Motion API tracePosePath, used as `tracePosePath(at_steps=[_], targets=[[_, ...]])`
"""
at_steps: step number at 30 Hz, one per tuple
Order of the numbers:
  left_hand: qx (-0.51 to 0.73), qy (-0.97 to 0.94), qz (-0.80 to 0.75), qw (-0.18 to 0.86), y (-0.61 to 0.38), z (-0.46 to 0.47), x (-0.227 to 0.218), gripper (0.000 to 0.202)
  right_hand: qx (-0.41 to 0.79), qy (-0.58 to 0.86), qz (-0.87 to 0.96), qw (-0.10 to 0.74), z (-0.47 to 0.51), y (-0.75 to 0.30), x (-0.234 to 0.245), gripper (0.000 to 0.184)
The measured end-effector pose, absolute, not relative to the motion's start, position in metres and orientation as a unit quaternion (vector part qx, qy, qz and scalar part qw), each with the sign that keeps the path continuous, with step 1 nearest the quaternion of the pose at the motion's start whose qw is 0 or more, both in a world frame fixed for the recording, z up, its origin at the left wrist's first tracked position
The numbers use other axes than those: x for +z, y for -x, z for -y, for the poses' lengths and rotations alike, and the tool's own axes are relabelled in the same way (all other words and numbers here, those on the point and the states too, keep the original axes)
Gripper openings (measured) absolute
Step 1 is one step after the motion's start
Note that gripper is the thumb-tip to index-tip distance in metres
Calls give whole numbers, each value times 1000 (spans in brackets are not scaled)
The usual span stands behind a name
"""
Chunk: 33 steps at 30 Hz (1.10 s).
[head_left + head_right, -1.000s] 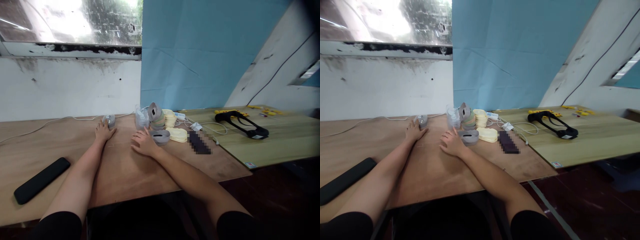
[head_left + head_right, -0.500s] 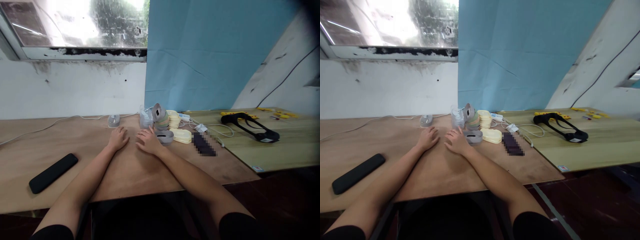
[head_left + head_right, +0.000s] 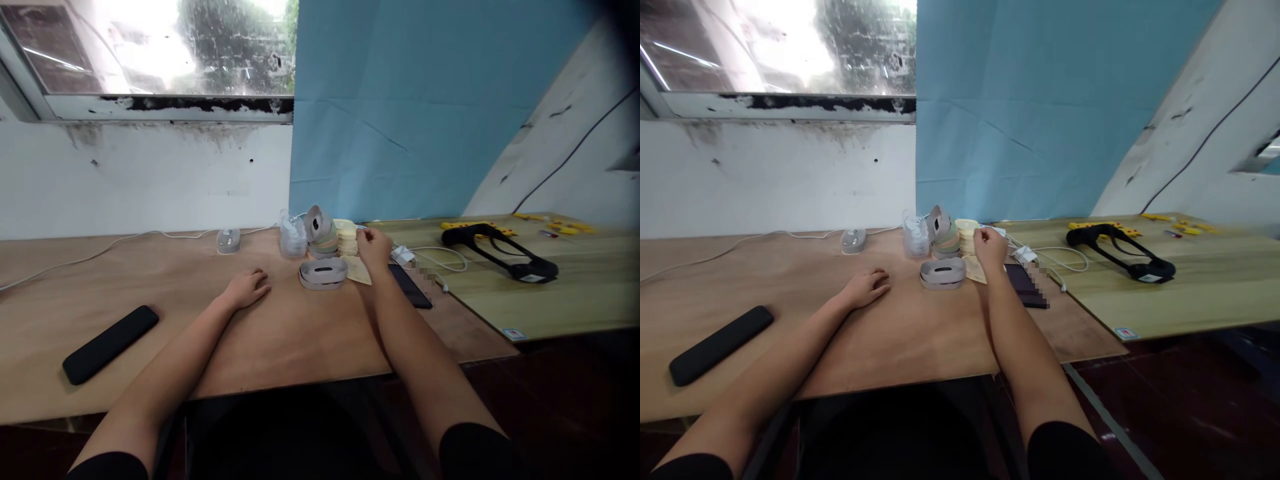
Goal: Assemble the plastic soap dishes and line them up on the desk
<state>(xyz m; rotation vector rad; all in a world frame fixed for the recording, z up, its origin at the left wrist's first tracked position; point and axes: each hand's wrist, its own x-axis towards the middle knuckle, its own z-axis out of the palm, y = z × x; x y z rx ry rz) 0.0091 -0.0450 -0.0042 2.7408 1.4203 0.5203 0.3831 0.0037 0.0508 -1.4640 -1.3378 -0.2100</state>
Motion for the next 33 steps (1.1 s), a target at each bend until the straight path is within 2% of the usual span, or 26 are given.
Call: tracePosePath(at_steps=[4,6,9,14,24,29,33], targets=[[165,-877,-452,4,-10,46,-3,47,36,646,661,379,-12,-412,35,24],[162,-877,-452,6,-10,46,-3,47,58,642,702,303,-14,-415,25,26],[162,-876,-454,10,-9,46,-2,47,63,642,718,263,-17,-414,13,39],[154,-878,-454,8,-9,46,-1,47,63,654,710,254,-21,-418,6,49],[152,-880,-450,4,-10,47,-1,47,45,672,690,264,-22,-433,12,34],[156,-880,-449,7,-9,47,0,47,6,663,673,328,-23,-445,16,27],[153,-878,-452,20,-10,48,2,46,-11,657,614,438,-20,-445,21,31]])
